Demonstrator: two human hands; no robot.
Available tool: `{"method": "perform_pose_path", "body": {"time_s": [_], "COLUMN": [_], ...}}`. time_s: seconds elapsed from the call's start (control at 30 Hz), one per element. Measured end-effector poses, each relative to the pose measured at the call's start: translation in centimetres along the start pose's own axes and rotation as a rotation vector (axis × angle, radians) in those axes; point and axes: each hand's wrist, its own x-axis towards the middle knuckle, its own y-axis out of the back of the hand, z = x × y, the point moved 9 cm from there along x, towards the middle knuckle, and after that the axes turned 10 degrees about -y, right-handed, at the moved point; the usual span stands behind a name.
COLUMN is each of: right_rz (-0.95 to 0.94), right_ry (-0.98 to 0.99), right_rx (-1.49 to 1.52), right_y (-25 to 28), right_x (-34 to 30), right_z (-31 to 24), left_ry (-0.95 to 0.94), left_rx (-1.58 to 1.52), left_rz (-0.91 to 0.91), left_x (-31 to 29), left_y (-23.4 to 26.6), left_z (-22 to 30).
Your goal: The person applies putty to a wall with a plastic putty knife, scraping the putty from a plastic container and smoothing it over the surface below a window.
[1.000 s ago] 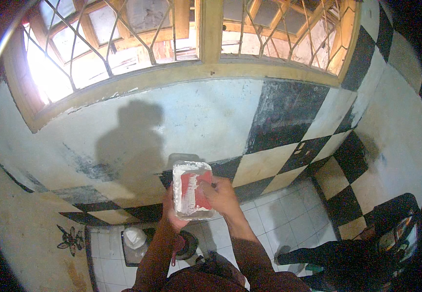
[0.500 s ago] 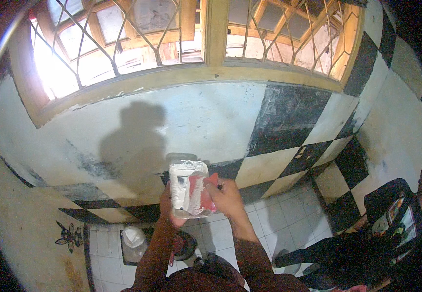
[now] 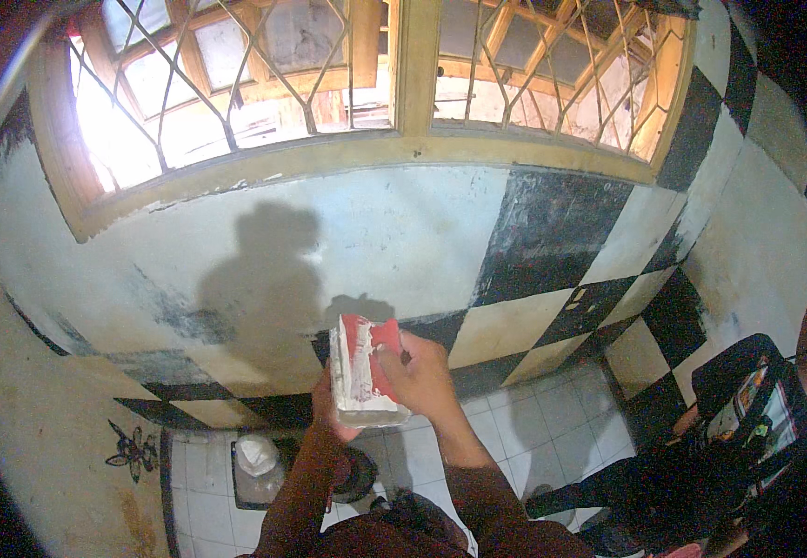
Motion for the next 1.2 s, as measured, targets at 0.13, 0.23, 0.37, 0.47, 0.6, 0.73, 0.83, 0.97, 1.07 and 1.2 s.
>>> {"method": "perform_pose_path", "body": {"time_s": [0.13, 0.23, 0.37, 0.47, 0.6, 0.73, 0.83, 0.97, 1.07, 1.2], "right_rz": [0.099, 0.219, 0.151, 0.166, 0.198, 0.151, 0.151, 0.017, -0.079, -0.089], "right_ry": [0.073, 0.32, 0.335, 0.257, 0.167, -0.125, -0.234, -0.486, -0.64, -0.649], "right_rx": [-0.069, -0.053, -0.117, -0.181, 0.035, 0.33, 0.797, 1.01, 1.196, 1.328], "right_y": [1.0, 1.5, 0.5, 0.6, 1.0, 0.9, 0.2, -1.0, -2.4, -2.7], "right_x": [-1.4, -2.5, -2.6, -2.1, -1.3, -0.1, 0.3, 0.0, -0.2, 1.0], "right_z": [-0.8, -1.7, -1.3, 0.0, 1.7, 7.1, 8.5, 11.3, 12.8, 14.4], "left_ry": [-0.068, -0.034, -0.069, -0.079, -0.061, -0.042, -0.059, -0.06, -0.098, -0.188], "left_rx": [-0.001, -0.023, -0.058, -0.047, -0.061, -0.079, -0.056, -0.065, -0.089, -0.072], "left_rz": [0.047, 0.043, 0.048, 0.044, 0.068, 0.035, 0.078, 0.102, 0.09, 0.108], "left_x": [0.4, 0.4, 0.5, 0.5, 0.2, 0.5, 0.8, 0.8, 0.7, 0.0], "left_y": [0.1, -0.1, 0.1, 0.9, 0.8, 1.0, 2.0, 3.0, 3.2, 3.4], "left_z": [0.9, 0.8, 1.2, 1.5, 1.5, 1.6, 1.6, 1.9, 2.2, 3.3]}}
